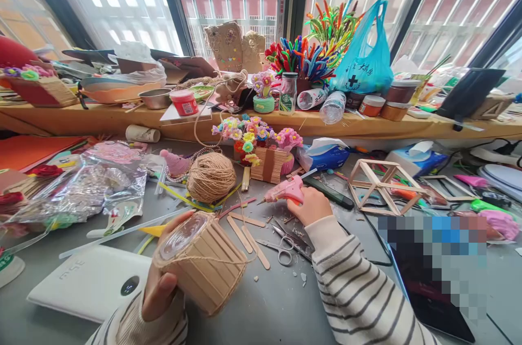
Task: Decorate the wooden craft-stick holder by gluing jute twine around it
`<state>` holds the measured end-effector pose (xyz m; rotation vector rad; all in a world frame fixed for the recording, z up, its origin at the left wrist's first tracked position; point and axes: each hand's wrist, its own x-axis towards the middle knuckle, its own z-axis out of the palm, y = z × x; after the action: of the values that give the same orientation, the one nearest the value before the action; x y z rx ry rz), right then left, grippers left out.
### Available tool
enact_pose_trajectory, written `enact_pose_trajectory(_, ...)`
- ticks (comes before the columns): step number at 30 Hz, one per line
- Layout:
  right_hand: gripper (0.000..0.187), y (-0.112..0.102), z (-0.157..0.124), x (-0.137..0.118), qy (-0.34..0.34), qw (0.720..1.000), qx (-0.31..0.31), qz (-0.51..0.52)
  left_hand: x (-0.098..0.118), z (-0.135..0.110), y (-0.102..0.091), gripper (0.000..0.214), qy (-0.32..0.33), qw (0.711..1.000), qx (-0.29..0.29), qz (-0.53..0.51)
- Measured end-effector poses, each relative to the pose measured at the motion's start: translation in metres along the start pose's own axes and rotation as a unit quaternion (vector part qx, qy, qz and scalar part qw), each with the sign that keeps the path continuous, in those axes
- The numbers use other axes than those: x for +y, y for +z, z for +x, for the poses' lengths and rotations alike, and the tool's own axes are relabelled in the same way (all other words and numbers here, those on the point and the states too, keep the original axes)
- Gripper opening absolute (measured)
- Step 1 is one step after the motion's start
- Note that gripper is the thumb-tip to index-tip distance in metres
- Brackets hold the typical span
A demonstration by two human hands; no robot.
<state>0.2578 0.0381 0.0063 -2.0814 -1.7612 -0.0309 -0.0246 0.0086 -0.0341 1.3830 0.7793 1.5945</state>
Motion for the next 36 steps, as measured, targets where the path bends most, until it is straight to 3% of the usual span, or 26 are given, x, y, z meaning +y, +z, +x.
enact_pose_trajectory(7, 0.025, -0.017, -0.003, -0.007, -0.015, 0.999, -0.036, -0.017, 0.004, 0.007, 0.002, 0.078, 0.012, 0.999, -0.035, -0.011)
enact_pose_trajectory(11, 0.020, -0.045, -0.009, -0.030, -0.106, 0.991, -0.048, 0.063, 0.016, 0.012, 0.010, 0.075, -0.015, 0.999, -0.049, -0.005)
enact_pose_trajectory(14, 0.027, -0.062, -0.022, -0.049, -0.209, 0.962, -0.095, 0.147, 0.022, 0.014, 0.016, 0.081, -0.054, 0.998, -0.043, -0.007)
enact_pose_trajectory(15, 0.033, -0.065, -0.027, -0.054, -0.271, 0.931, -0.104, 0.221, 0.024, 0.013, 0.017, 0.082, -0.064, 0.997, -0.044, -0.013)
enact_pose_trajectory(17, 0.036, -0.067, -0.036, -0.060, -0.326, 0.896, -0.085, 0.289, 0.025, 0.013, 0.018, 0.082, -0.072, 0.995, -0.060, -0.025)
enact_pose_trajectory(19, 0.031, -0.065, -0.041, -0.062, -0.350, 0.885, -0.074, 0.299, 0.025, 0.013, 0.017, 0.079, -0.069, 0.994, -0.079, -0.034)
enact_pose_trajectory(23, 0.016, -0.063, -0.041, -0.062, -0.357, 0.875, -0.107, 0.309, 0.019, 0.014, 0.016, 0.076, -0.093, 0.989, -0.094, -0.061)
enact_pose_trajectory(29, 0.035, -0.072, -0.034, -0.059, -0.242, 0.839, -0.204, 0.442, 0.005, 0.025, 0.022, 0.063, -0.169, 0.969, -0.120, -0.137)
enact_pose_trajectory(32, 0.045, -0.074, -0.032, -0.057, -0.219, 0.841, -0.215, 0.446, 0.003, 0.029, 0.023, 0.062, -0.204, 0.956, -0.161, -0.134)
enact_pose_trajectory(36, 0.041, -0.078, -0.032, -0.056, -0.252, 0.857, -0.204, 0.402, 0.006, 0.026, 0.019, 0.061, -0.174, 0.968, -0.174, -0.057)
